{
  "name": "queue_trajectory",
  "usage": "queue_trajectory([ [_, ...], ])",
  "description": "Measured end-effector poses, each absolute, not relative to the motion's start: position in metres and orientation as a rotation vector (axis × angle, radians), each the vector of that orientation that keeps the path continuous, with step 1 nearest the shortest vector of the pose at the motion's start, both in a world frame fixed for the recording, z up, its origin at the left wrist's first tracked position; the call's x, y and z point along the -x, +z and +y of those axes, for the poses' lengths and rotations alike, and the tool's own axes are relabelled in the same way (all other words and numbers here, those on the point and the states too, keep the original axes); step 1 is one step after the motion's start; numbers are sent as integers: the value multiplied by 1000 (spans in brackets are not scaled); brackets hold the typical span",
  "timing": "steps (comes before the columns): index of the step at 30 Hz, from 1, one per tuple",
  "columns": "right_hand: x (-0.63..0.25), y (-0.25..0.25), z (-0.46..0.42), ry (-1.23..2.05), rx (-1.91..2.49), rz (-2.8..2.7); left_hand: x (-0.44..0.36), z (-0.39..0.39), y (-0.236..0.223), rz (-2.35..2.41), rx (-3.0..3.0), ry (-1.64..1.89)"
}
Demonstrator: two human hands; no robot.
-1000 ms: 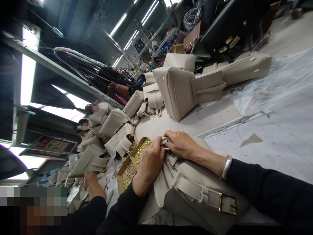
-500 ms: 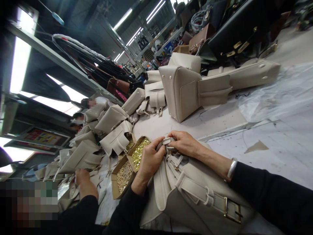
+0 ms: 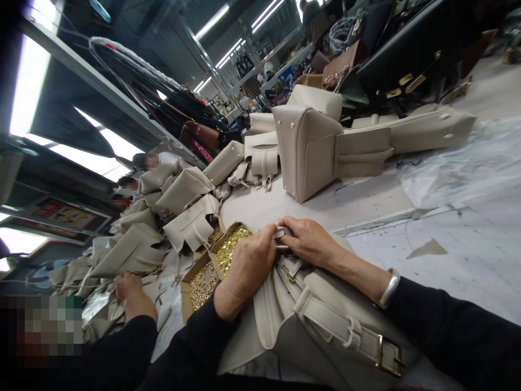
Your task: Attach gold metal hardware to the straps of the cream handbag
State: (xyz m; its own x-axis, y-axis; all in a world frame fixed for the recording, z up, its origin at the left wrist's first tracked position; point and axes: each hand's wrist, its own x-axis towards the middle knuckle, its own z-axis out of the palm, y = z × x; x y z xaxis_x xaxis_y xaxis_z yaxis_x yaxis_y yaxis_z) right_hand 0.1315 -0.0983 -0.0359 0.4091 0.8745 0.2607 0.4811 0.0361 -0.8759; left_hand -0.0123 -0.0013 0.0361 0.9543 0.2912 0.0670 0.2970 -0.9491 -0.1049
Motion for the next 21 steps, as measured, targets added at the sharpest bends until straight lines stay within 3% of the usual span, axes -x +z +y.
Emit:
queue_trajectory([
  [7,-134,-37,-97,469,1620,-1222,6,2,32,-420,3011,-95],
  [14,-132,-34,-97,544,1563,-1161,7,8,20,-685,3170,-309],
  [21,-134,-44,-89,1017,1263,-806,5,20,4,-1112,3605,-690],
])
